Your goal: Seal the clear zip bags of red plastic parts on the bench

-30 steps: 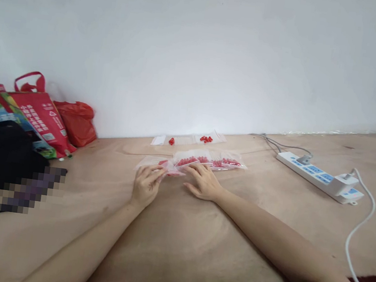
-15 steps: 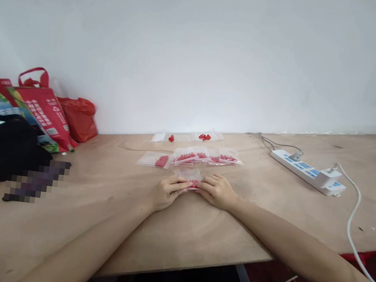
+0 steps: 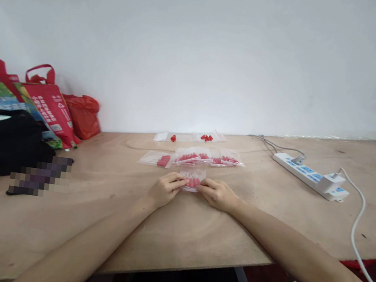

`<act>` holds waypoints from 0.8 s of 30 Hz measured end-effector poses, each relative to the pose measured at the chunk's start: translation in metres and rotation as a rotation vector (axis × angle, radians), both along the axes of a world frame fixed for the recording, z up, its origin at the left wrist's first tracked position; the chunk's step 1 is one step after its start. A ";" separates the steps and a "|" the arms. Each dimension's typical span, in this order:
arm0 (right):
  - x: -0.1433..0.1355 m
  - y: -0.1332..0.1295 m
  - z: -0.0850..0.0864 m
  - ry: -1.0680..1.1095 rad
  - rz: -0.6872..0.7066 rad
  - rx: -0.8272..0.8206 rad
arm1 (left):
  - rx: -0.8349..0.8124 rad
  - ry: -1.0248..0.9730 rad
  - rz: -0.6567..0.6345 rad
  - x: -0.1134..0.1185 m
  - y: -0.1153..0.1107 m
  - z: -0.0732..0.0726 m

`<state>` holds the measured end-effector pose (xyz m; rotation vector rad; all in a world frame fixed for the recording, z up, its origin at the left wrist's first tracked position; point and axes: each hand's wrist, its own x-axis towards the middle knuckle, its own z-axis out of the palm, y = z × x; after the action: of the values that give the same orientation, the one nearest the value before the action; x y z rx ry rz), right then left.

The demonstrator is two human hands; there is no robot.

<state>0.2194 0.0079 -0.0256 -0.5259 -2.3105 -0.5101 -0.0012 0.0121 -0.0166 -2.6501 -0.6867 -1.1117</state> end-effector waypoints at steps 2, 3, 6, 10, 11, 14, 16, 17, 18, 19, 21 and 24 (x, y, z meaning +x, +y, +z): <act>0.001 0.000 0.000 0.032 -0.002 -0.007 | 0.023 0.001 0.006 -0.001 0.001 0.000; 0.002 0.000 0.001 0.048 -0.010 -0.001 | 0.035 0.000 0.013 -0.002 0.002 0.001; 0.003 0.002 0.000 0.081 -0.064 0.030 | 0.096 -0.001 0.034 -0.001 0.002 0.004; 0.004 0.004 0.000 0.101 -0.118 0.041 | 0.217 0.016 0.040 0.002 -0.001 0.007; 0.003 0.004 0.001 0.102 -0.121 0.039 | 0.238 0.024 0.039 0.003 -0.002 0.007; 0.002 0.003 0.001 0.085 -0.129 0.027 | 0.269 0.054 0.028 0.004 -0.003 0.007; 0.002 0.003 0.000 0.067 -0.131 0.016 | 0.276 0.063 0.025 0.004 -0.003 0.006; 0.002 0.003 0.000 0.061 -0.131 0.011 | 0.278 0.061 0.026 0.005 -0.003 0.006; 0.002 0.003 0.000 0.059 -0.133 0.008 | 0.277 0.056 0.028 0.005 -0.003 0.006; 0.002 0.003 0.000 0.061 -0.136 0.005 | 0.274 0.049 0.032 0.005 -0.003 0.005; 0.002 0.002 0.000 0.070 -0.147 0.004 | 0.264 0.040 0.036 0.005 -0.003 0.005; 0.001 0.001 0.002 0.085 -0.153 0.013 | 0.239 0.055 0.056 0.004 -0.002 0.005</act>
<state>0.2208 0.0091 -0.0240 -0.7090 -2.1957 -0.5640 0.0027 0.0100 -0.0120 -2.4358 -0.5744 -1.0318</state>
